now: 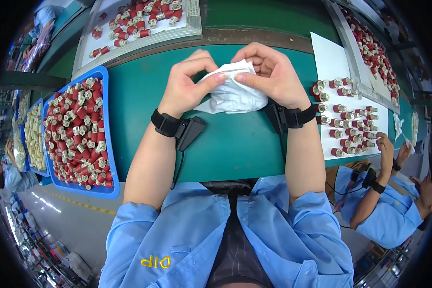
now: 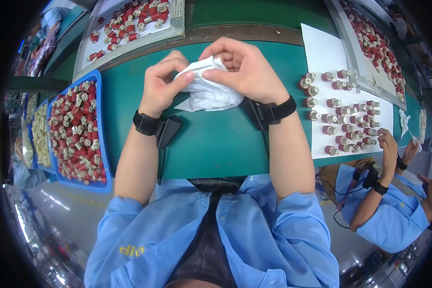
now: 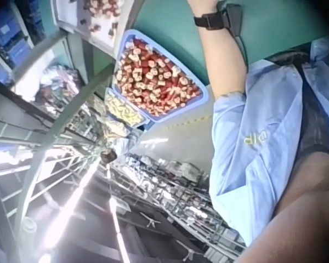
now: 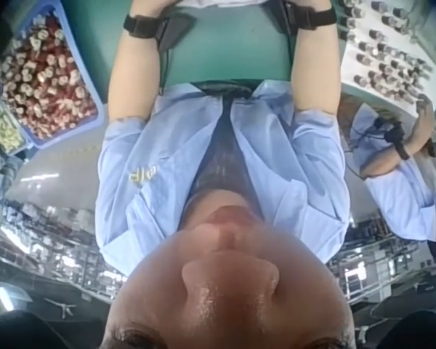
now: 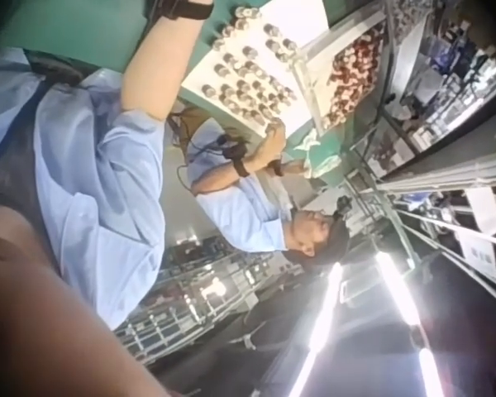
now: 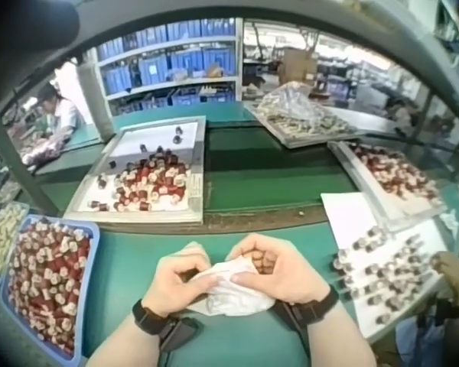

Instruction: The person picks up components from a tray, wipes them with a cloth, and arranges them on a white sheet. After inspecting and cleaning several components, the person gathers them and places them into a separate tray.

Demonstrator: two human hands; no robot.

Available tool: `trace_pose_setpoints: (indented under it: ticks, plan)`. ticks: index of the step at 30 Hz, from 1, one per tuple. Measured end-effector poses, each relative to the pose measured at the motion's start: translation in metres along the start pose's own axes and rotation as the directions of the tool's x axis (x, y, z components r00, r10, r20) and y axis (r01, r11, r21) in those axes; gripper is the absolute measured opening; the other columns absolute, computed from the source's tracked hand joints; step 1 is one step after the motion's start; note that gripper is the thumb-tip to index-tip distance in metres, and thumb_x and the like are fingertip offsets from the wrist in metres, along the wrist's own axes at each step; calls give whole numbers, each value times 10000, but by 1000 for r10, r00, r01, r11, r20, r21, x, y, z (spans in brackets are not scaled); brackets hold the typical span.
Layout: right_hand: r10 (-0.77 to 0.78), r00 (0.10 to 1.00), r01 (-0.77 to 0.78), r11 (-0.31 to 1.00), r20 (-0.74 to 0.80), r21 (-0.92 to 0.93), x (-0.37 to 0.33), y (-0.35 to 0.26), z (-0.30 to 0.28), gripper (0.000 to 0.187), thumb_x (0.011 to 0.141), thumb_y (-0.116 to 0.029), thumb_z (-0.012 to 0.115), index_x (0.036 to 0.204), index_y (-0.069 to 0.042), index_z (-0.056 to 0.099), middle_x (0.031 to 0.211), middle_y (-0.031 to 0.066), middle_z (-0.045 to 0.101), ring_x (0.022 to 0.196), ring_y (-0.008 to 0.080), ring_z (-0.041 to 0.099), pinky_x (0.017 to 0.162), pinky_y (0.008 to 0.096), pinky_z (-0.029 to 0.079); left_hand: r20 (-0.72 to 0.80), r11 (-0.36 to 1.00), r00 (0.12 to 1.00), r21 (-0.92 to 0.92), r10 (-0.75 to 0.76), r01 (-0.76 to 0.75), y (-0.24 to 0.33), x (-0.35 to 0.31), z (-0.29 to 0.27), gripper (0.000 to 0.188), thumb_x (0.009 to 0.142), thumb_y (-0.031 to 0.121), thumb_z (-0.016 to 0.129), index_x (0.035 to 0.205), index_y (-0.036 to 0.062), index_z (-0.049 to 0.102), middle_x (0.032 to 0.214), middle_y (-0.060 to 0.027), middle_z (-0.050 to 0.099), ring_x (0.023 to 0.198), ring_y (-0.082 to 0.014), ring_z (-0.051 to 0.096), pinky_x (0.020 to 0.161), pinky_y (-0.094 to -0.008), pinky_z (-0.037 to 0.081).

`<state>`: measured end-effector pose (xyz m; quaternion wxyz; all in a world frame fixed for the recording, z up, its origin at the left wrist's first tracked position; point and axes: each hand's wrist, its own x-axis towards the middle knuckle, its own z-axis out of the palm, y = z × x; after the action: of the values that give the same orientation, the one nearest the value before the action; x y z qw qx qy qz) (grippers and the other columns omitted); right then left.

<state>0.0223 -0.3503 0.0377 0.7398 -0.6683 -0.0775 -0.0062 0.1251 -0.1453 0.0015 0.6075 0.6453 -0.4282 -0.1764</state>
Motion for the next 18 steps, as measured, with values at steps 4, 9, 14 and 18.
trace_pose_setpoints:
  ticks: [4,9,14,18]
  plan:
    - [83,996,-86,993,-41,-83,1,0,2,190,892,-92,712,1036,-19,613,963,25,667,896,74,620,786,224,502,-112,977,987,-166,116,-134,4,-1,5,185,886,123,694,966,-3,585,910,-36,606,851,-100,553,772,-253,438]
    - [71,996,-62,985,46,-159,-3,1,-7,132,911,-116,697,955,-19,619,894,-8,641,807,44,569,713,205,457,-113,924,993,-383,-38,-8,4,-1,10,156,880,63,691,938,24,551,897,-6,595,821,-56,541,725,-210,435]
    - [-35,999,34,998,-18,-56,1,4,2,132,924,-123,686,949,-21,606,886,-17,617,773,32,531,688,196,423,-46,892,994,-447,-101,70,10,-2,11,200,864,22,697,981,27,534,926,-14,615,807,-46,551,708,-200,441]
    - [15,983,-29,997,-185,-70,1,6,0,111,919,-97,680,944,-22,603,932,8,616,803,46,539,713,203,439,-203,918,974,-397,-104,15,6,2,9,201,871,21,676,1028,29,552,950,-23,636,815,-51,567,713,-199,445]
